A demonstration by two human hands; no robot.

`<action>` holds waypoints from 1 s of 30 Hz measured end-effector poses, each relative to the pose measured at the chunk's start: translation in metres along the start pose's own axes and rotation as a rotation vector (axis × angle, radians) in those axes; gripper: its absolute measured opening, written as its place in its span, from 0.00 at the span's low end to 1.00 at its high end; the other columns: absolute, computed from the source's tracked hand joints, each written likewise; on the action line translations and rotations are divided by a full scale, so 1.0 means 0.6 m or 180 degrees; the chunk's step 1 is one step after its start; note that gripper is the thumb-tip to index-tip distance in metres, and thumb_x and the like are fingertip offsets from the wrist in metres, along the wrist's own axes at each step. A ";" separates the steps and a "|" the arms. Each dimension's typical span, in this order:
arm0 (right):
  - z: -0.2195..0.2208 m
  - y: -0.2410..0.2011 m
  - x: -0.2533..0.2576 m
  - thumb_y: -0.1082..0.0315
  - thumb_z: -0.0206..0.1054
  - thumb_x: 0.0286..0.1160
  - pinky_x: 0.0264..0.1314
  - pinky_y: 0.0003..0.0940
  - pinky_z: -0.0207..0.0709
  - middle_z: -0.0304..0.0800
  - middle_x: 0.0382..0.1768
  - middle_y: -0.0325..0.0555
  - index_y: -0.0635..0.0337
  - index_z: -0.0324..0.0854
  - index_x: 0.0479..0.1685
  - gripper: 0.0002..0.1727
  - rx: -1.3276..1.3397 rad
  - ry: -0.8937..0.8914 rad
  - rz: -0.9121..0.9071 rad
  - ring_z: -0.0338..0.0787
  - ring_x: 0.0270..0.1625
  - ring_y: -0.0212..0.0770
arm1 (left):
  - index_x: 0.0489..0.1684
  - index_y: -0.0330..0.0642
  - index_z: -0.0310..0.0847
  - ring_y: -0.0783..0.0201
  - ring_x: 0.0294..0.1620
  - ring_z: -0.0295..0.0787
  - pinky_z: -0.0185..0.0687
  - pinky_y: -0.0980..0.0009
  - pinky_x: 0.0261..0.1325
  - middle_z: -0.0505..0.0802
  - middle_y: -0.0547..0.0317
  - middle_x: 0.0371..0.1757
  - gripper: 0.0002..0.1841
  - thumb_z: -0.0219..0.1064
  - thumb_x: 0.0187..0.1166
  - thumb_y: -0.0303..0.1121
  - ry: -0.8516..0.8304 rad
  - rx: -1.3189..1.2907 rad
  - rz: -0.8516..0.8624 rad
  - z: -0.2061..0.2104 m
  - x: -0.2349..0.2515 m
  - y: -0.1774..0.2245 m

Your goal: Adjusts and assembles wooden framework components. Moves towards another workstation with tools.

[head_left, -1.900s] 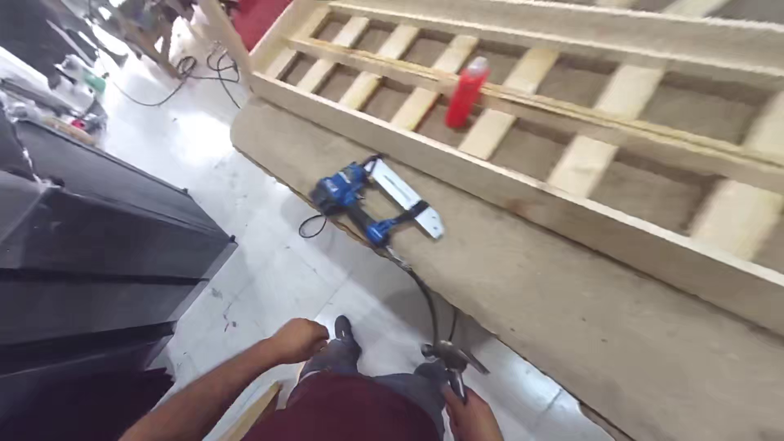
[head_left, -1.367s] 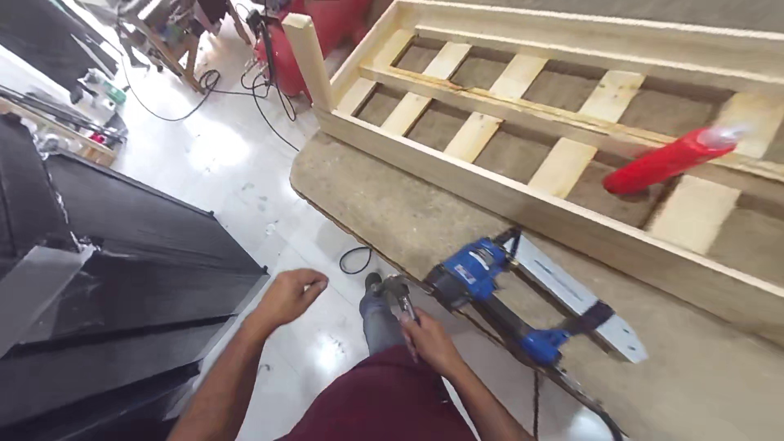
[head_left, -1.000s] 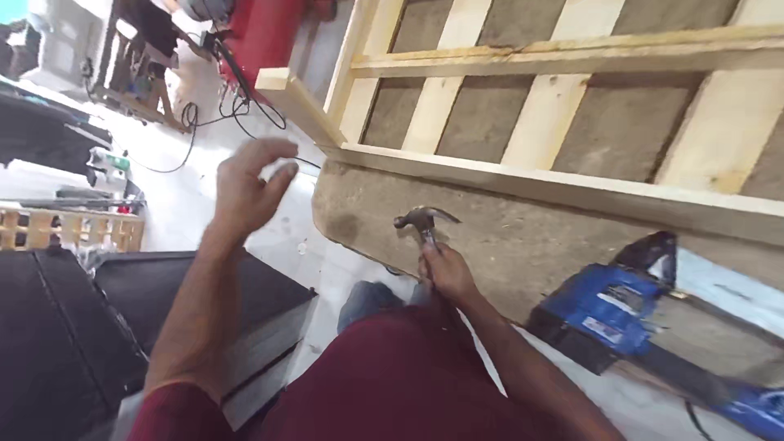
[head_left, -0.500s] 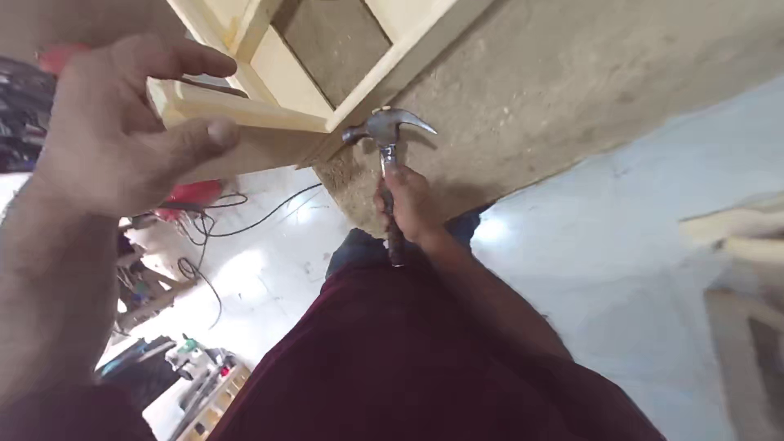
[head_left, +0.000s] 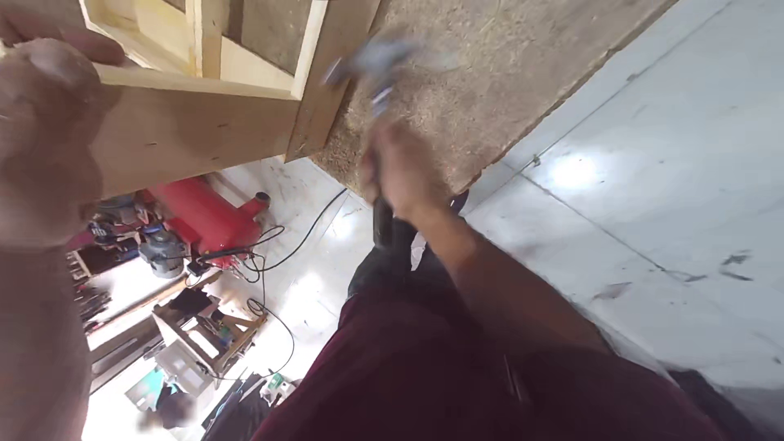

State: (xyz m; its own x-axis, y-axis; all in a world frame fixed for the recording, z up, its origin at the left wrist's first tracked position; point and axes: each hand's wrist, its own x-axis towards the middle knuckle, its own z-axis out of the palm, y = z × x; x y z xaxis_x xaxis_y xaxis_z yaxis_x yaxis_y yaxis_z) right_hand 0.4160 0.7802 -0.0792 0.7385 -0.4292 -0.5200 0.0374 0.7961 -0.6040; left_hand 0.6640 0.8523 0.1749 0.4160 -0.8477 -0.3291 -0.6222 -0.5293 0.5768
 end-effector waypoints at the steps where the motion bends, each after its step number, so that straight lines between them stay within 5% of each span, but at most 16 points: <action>1: 0.005 0.021 0.001 0.42 0.41 0.95 0.12 0.34 0.79 0.76 0.19 0.40 0.56 0.75 0.45 0.28 -0.0215 -0.0276 0.0507 0.75 0.11 0.36 | 0.65 0.51 0.77 0.84 0.53 0.86 0.85 0.81 0.59 0.88 0.79 0.50 0.16 0.54 0.89 0.46 0.0075 0.0129 -0.0084 0.003 -0.002 0.003; 3: -0.007 0.021 0.000 0.39 0.45 0.92 0.11 0.35 0.78 0.78 0.20 0.42 0.56 0.77 0.46 0.29 -0.0447 -0.0446 0.0887 0.75 0.11 0.37 | 0.68 0.51 0.77 0.85 0.50 0.87 0.86 0.82 0.55 0.89 0.79 0.49 0.17 0.55 0.89 0.47 0.0108 0.0285 -0.0194 -0.001 -0.003 0.000; 8: -0.026 -0.017 0.015 0.49 0.28 0.96 0.12 0.34 0.79 0.76 0.16 0.36 0.56 0.72 0.39 0.30 0.0281 0.0479 -0.0475 0.77 0.12 0.35 | 0.67 0.51 0.78 0.80 0.59 0.86 0.84 0.77 0.66 0.89 0.76 0.57 0.16 0.57 0.88 0.43 -0.0008 0.0104 -0.0033 -0.004 -0.001 -0.010; 12: 0.018 0.051 -0.018 0.39 0.46 0.93 0.12 0.35 0.79 0.80 0.20 0.43 0.58 0.79 0.47 0.30 -0.0750 -0.0483 0.0771 0.78 0.12 0.38 | 0.66 0.53 0.79 0.79 0.59 0.86 0.84 0.76 0.65 0.89 0.77 0.57 0.16 0.57 0.88 0.46 -0.0007 0.0168 -0.0013 -0.010 0.004 -0.015; 17: -0.006 -0.008 0.005 0.48 0.27 0.96 0.11 0.33 0.79 0.74 0.15 0.36 0.56 0.70 0.39 0.30 0.0493 0.0399 -0.0398 0.75 0.11 0.34 | 0.71 0.50 0.76 0.79 0.61 0.85 0.82 0.77 0.67 0.88 0.73 0.60 0.18 0.56 0.89 0.43 -0.0110 0.0124 0.0002 -0.020 -0.001 -0.029; 21: 0.029 0.068 -0.037 0.40 0.46 0.93 0.11 0.33 0.76 0.79 0.19 0.43 0.59 0.79 0.45 0.30 -0.0632 -0.0448 0.0635 0.76 0.10 0.37 | 0.71 0.49 0.76 0.76 0.60 0.86 0.83 0.75 0.66 0.88 0.72 0.60 0.19 0.56 0.90 0.46 -0.0182 0.0109 0.0185 -0.027 0.009 -0.032; 26: 0.002 0.032 -0.014 0.47 0.32 0.97 0.13 0.32 0.78 0.74 0.16 0.37 0.57 0.72 0.38 0.30 0.0308 0.0308 -0.0162 0.75 0.12 0.33 | 0.66 0.44 0.77 0.74 0.56 0.88 0.86 0.76 0.62 0.89 0.66 0.56 0.15 0.55 0.90 0.39 -0.0165 -0.0263 -0.0012 -0.031 0.010 -0.039; 30: 0.047 0.095 -0.042 0.41 0.45 0.93 0.13 0.34 0.76 0.79 0.19 0.45 0.61 0.79 0.41 0.31 -0.1098 -0.0860 0.0824 0.76 0.11 0.38 | 0.68 0.49 0.77 0.75 0.58 0.86 0.85 0.73 0.64 0.89 0.71 0.57 0.17 0.53 0.91 0.45 -0.0302 0.0107 0.0435 -0.031 0.017 -0.034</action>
State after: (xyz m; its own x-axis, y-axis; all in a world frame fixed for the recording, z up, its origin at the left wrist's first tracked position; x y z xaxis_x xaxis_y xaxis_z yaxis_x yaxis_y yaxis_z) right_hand 0.4186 0.8485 -0.0834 0.8436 -0.0746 -0.5318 -0.3606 0.6550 -0.6640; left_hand 0.6934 0.8550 0.1737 0.2625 -0.9106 -0.3193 -0.6912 -0.4083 0.5962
